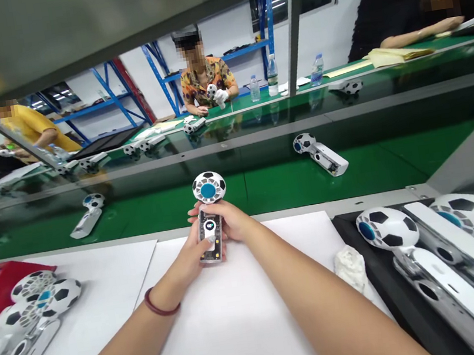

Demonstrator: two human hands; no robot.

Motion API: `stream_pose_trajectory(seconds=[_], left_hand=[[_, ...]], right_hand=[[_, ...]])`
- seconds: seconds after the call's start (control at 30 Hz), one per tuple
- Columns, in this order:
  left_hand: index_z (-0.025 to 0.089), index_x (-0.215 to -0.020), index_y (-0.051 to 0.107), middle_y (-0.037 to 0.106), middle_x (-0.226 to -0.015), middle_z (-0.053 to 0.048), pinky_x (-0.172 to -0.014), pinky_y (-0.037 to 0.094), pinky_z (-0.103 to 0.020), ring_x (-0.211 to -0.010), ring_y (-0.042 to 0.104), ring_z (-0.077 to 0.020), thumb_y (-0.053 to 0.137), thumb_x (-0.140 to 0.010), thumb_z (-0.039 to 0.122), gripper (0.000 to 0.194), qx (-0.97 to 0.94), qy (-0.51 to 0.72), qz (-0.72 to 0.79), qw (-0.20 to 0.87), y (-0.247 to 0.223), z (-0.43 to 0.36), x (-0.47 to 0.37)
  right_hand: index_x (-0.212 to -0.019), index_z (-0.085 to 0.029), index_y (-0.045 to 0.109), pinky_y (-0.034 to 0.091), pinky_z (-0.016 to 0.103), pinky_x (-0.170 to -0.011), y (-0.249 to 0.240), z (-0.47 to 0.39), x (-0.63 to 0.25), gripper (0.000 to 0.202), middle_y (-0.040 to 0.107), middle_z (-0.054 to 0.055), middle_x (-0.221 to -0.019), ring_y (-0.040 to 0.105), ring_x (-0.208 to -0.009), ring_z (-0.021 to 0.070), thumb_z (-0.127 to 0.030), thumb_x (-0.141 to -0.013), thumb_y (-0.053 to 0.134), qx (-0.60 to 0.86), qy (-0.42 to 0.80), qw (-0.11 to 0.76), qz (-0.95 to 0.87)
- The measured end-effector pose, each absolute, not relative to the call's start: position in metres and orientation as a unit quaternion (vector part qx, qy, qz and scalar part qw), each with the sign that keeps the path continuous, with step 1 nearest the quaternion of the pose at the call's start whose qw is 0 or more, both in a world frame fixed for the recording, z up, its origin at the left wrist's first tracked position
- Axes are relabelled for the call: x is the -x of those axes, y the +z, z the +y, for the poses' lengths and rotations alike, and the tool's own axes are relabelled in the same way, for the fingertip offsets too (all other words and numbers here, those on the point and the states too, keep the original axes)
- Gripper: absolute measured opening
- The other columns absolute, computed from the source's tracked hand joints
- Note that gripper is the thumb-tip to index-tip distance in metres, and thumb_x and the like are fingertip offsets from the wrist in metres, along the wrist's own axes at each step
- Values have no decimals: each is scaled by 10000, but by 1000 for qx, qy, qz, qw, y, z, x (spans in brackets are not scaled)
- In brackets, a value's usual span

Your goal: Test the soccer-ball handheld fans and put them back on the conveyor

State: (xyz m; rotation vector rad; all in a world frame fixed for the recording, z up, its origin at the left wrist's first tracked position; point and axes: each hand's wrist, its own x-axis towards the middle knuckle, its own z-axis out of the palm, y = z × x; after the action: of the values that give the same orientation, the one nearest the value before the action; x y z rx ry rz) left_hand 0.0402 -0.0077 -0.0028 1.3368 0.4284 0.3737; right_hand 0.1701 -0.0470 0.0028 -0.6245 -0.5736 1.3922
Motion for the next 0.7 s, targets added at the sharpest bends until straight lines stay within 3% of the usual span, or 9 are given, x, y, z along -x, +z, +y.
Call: stream_pose_trajectory(seconds=[0.2, 0.4, 0.7], left_hand=[[285, -1362, 125, 598, -858, -38, -565, 521, -350, -632, 619, -195, 601, -759, 285, 768, -615, 143, 189, 752, -1, -10, -37], [276, -1383, 141, 616, -823, -46, -550, 511, -344, -600, 614, -204, 614, -749, 304, 792, -611, 156, 198, 751, -3, -13, -37], [198, -1189, 302, 583, -819, -42, -488, 501, -318, -558, 602, -179, 562, -763, 286, 506, -586, 150, 181, 776, -3, -19, -34]], right_hand=[[-839, -173, 558, 516, 374, -774, 6, -53, -178, 273, 650, 26, -737, 632, -901, 237, -266, -629, 705, 282, 648, 645, -290], [-787, -174, 546, 506, 371, -769, 11, -54, -175, 286, 633, 22, -706, 629, -888, 244, -295, -605, 731, 297, 643, 642, -293], [-947, -186, 575, 518, 362, -714, 11, -59, -179, 316, 661, 27, -801, 645, -821, 229, -322, -680, 676, 312, 667, 599, -314]])
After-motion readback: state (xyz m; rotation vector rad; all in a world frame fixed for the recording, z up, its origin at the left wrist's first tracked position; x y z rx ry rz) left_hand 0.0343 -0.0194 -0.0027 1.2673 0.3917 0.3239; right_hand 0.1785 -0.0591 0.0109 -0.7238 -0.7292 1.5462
